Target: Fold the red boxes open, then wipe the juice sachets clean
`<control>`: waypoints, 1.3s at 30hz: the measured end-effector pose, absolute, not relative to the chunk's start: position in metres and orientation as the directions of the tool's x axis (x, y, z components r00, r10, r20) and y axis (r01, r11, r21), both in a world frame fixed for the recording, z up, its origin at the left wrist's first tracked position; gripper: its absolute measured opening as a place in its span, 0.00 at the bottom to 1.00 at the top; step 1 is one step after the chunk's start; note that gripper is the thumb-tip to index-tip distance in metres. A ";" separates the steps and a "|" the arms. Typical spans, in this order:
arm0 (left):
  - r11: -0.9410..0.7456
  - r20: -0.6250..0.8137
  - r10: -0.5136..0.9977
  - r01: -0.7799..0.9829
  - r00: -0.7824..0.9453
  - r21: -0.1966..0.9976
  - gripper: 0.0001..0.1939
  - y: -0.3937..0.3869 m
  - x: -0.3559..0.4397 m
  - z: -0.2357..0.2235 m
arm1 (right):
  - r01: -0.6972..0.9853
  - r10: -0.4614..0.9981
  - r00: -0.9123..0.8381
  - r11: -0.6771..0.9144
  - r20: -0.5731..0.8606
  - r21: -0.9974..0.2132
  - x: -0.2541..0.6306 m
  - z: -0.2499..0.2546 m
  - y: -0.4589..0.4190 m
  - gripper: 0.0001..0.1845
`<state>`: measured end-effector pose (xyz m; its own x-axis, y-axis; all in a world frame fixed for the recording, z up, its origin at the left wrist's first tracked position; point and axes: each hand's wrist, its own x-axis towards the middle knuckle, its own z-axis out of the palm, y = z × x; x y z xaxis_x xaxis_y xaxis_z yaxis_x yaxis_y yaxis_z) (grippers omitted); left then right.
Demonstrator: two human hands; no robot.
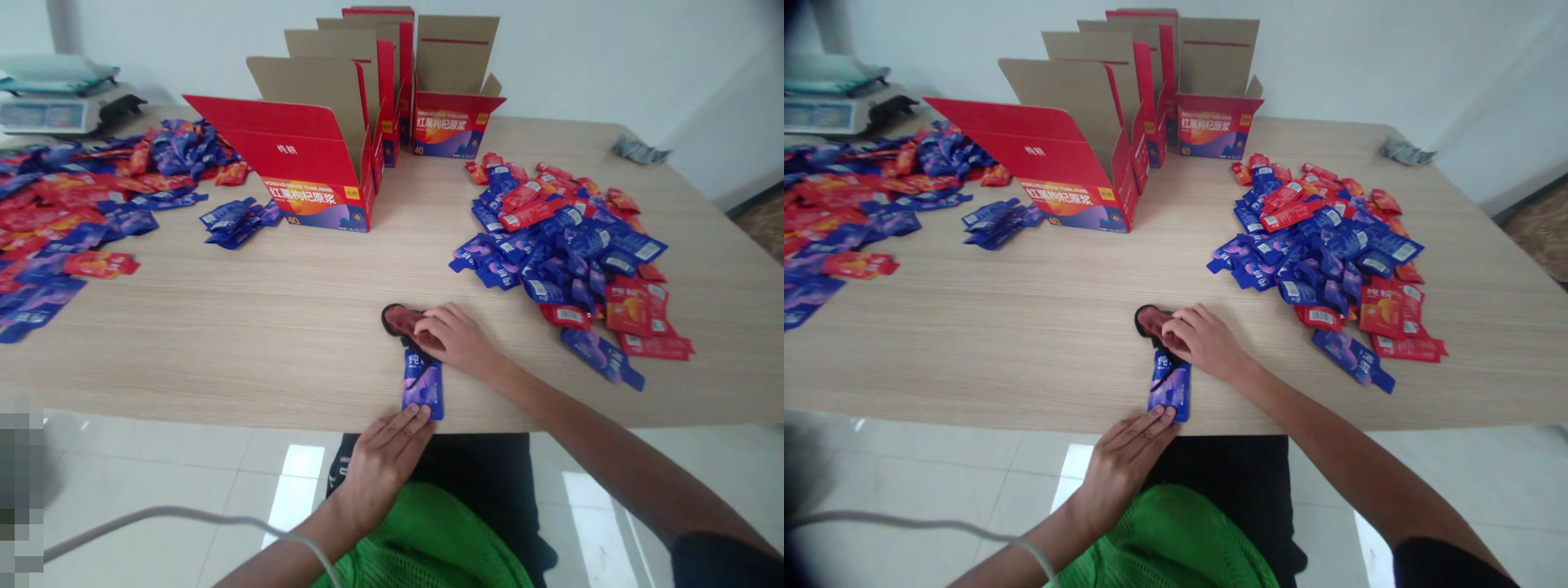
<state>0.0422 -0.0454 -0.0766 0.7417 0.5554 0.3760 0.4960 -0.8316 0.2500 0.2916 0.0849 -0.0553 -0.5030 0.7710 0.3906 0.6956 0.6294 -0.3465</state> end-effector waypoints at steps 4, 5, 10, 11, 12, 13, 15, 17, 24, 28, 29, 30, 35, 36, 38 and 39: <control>-0.827 0.382 0.562 0.503 0.733 0.252 0.19 -0.045 0.042 -0.076 | 0.790 0.807 -0.356 0.529 0.471 -0.310 0.303 -0.039 0.106 0.06; -0.825 0.385 0.565 0.505 0.730 0.254 0.19 -0.045 0.043 -0.076 | 0.794 0.801 -0.287 0.506 0.525 -0.338 0.303 -0.032 0.101 0.07; -0.814 0.376 0.581 0.512 0.722 0.273 0.18 -0.046 0.043 -0.077 | 0.634 0.784 -0.268 0.581 0.560 -0.510 0.281 -0.013 0.035 0.10; -0.808 0.380 0.590 0.514 0.713 0.290 0.16 -0.047 0.043 -0.078 | 0.588 0.776 -0.387 0.623 0.497 -0.516 0.276 -0.016 0.021 0.09; -0.801 0.384 0.599 0.513 0.703 0.310 0.14 -0.047 0.044 -0.078 | 0.548 0.757 -0.494 0.653 0.428 -0.523 0.272 -0.020 0.010 0.08; -0.794 0.388 0.607 0.511 0.694 0.328 0.13 -0.047 0.044 -0.078 | 0.522 0.733 -0.574 0.670 0.365 -0.527 0.270 -0.026 0.002 0.07; -0.797 0.390 0.603 0.504 0.695 0.334 0.13 -0.047 0.045 -0.076 | 0.526 0.722 -0.620 0.674 0.309 -0.519 0.269 -0.039 0.000 0.05; -0.815 0.395 0.579 0.498 0.713 0.296 0.15 -0.046 0.045 -0.074 | 0.566 0.741 -0.582 0.665 0.335 -0.487 0.272 -0.049 0.012 0.03; -0.839 0.388 0.544 0.486 0.744 0.246 0.20 -0.044 0.042 -0.071 | 0.726 0.774 -0.500 0.619 0.388 -0.301 0.294 -0.053 0.090 0.04; -0.838 0.366 0.545 0.484 0.754 0.251 0.16 -0.038 0.043 -0.064 | 0.815 0.793 -0.234 0.476 0.563 -0.331 0.310 -0.040 0.101 0.05; -0.836 0.362 0.548 0.483 0.754 0.261 0.15 -0.036 0.043 -0.061 | 0.806 0.782 -0.121 0.437 0.612 -0.400 0.313 -0.036 0.096 0.06; -0.835 0.363 0.550 0.477 0.753 0.274 0.15 -0.033 0.043 -0.058 | 0.781 0.770 -0.006 0.402 0.638 -0.478 0.315 -0.033 0.088 0.08; -0.852 0.489 0.521 0.389 0.700 0.351 0.13 -0.025 0.040 -0.052 | 0.597 0.803 0.365 0.187 0.471 -0.780 0.321 -0.033 0.024 0.12; -0.848 0.498 0.529 0.399 0.687 0.350 0.13 -0.025 0.040 -0.053 | 0.572 0.809 0.401 0.146 0.431 -0.807 0.322 -0.036 0.012 0.13; -0.825 0.454 0.565 0.473 0.689 0.308 0.17 -0.029 0.042 -0.058 | 0.539 0.802 0.453 0.102 0.390 -0.836 0.325 -0.044 -0.010 0.13; -0.809 0.406 0.587 0.522 0.700 0.270 0.21 -0.031 0.043 -0.061 | 0.530 0.796 0.467 0.096 0.385 -0.842 0.327 -0.048 -0.018 0.13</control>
